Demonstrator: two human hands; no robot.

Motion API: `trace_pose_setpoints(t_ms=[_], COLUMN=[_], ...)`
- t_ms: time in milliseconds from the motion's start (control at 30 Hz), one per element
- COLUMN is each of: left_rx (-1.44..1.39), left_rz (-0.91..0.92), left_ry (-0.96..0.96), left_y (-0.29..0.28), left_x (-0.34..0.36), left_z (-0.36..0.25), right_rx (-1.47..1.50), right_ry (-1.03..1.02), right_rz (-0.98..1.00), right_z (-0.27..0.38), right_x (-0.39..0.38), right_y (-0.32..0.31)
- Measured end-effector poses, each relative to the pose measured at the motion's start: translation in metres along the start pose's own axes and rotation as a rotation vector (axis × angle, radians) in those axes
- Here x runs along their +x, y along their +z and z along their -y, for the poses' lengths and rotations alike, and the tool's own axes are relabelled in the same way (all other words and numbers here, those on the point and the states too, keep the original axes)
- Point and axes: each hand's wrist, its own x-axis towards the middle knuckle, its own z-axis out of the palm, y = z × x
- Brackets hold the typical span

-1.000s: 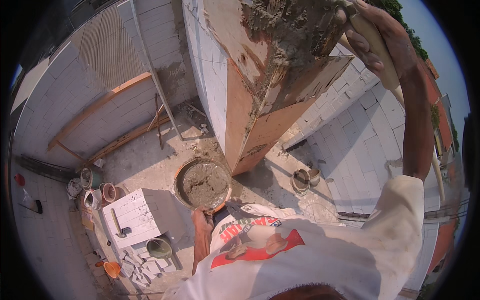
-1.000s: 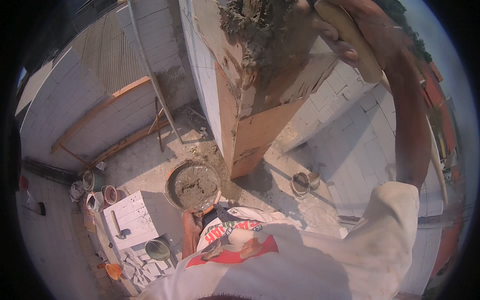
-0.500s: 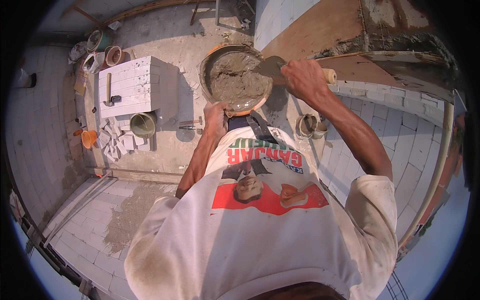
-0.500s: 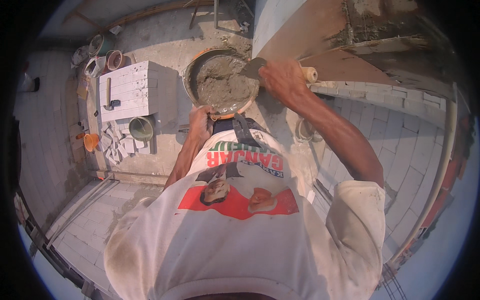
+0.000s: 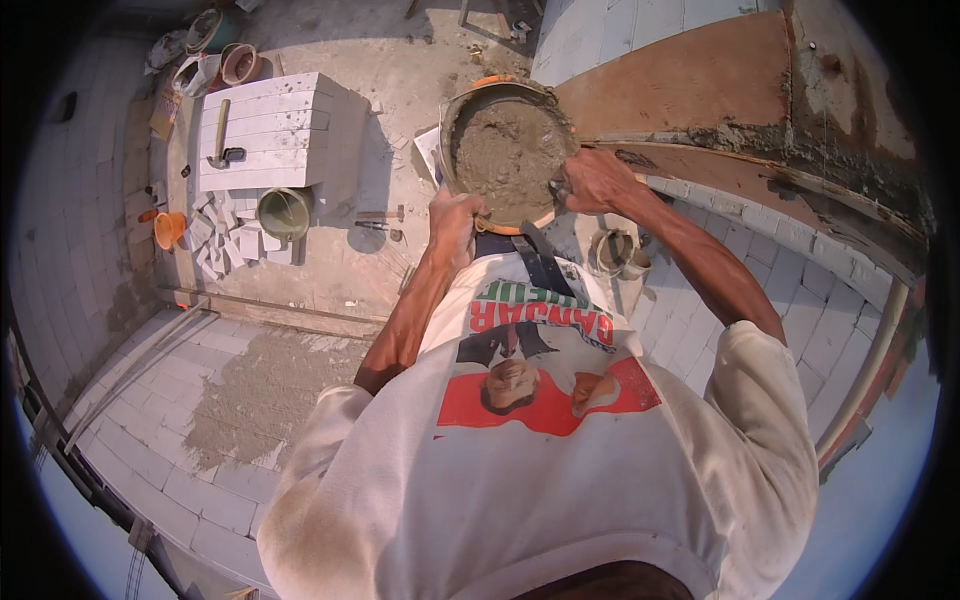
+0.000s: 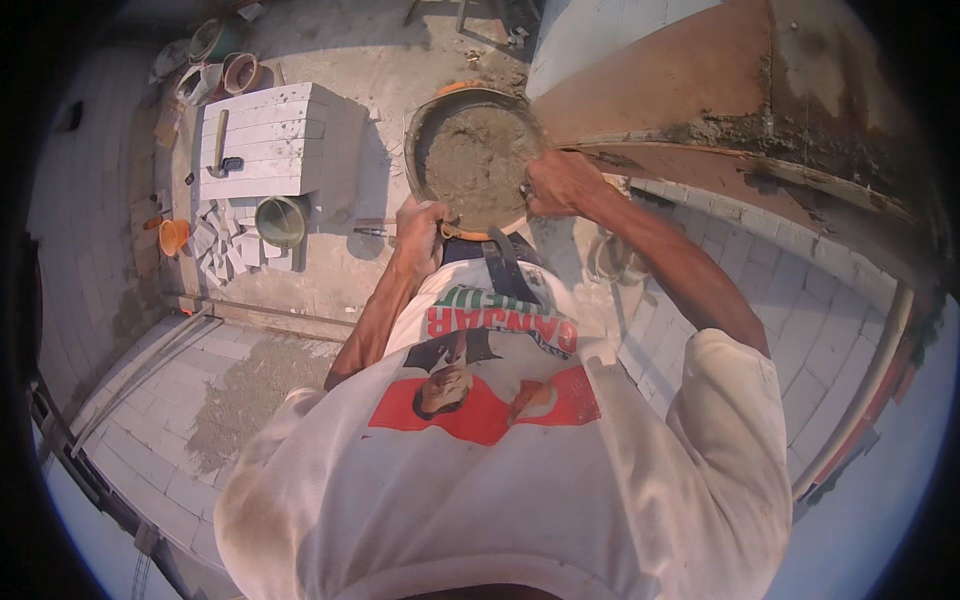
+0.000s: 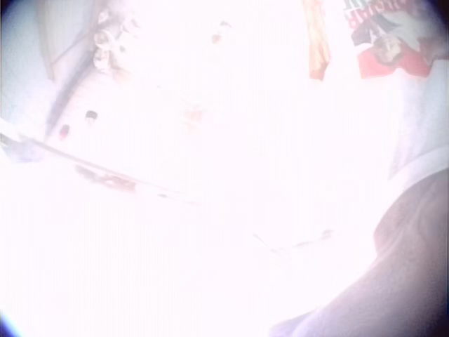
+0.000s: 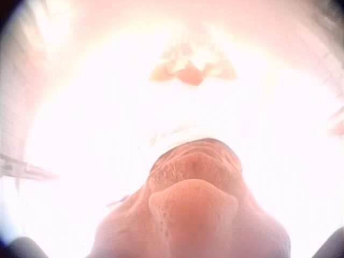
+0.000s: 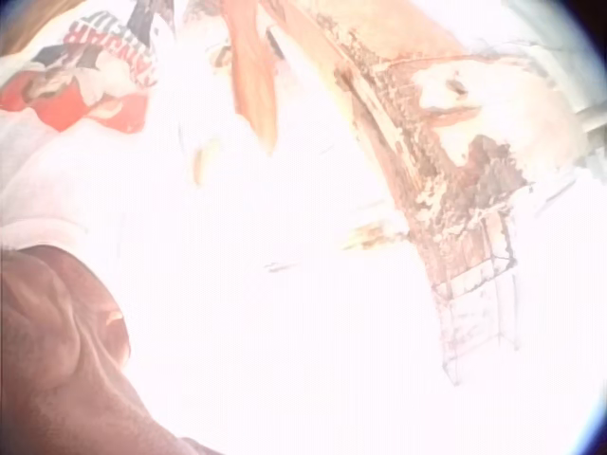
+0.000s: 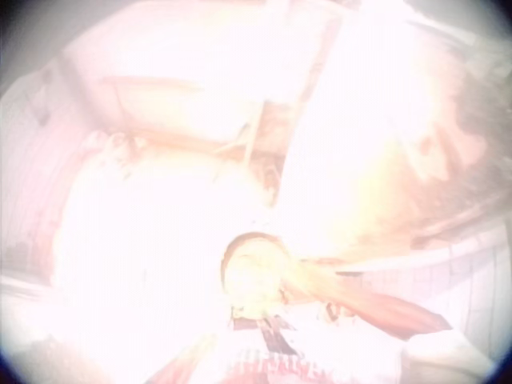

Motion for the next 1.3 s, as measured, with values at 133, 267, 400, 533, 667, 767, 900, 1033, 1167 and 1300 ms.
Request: trace_pose_setpoints(t_ms=[133, 267, 400, 533, 667, 767, 900, 1033, 1167, 1300], left_rx=[-0.042, -0.024, -0.038, -0.061, -0.135, -0.117, -0.119, -0.024, -0.052, -0.074], left_rz=[-0.005, 0.004, -0.009, -0.003, -0.006, -0.019, -0.034, -0.030, 0.025, 0.051], left_ry=[-0.002, -0.030, -0.044, -0.005, -0.020, -0.035, -0.025, -0.024, -0.029, 0.012], left_y=[-0.002, -0.003, -0.006, -0.010, -0.013, -0.016, -0.010, -0.017, -0.014, -0.010], left_x=[0.006, 0.005, 0.003, 0.007, 0.013, 0.011, 0.005, 0.011, 0.020, 0.023], left_z=[0.006, -0.003, -0.005, 0.001, 0.006, 0.002, -0.005, -0.001, 0.002, 0.001], right_rx=[0.184, 0.302, 0.596, 0.779, 0.793, 0.710, 0.802, 0.825, 0.788, 0.759], right_ry=[0.100, 0.145, 0.174, 0.103, 0.030, 0.160, 0.104, 0.107, 0.138, 0.252], right_rz=[-0.009, -0.078, -0.037, -0.181, -0.312, -0.180, -0.273, -0.361, -0.422, -0.438], right_z=[-0.004, -0.003, -0.003, -0.007, -0.005, 0.003, 0.016, 0.034, 0.058, 0.079], right_x=[-0.004, -0.001, -0.022, -0.028, -0.032, -0.043, -0.064, -0.109, -0.190, -0.288], right_y=[0.009, 0.038, 0.030, 0.048, 0.054, 0.030, 0.016, -0.025, -0.109, -0.207])
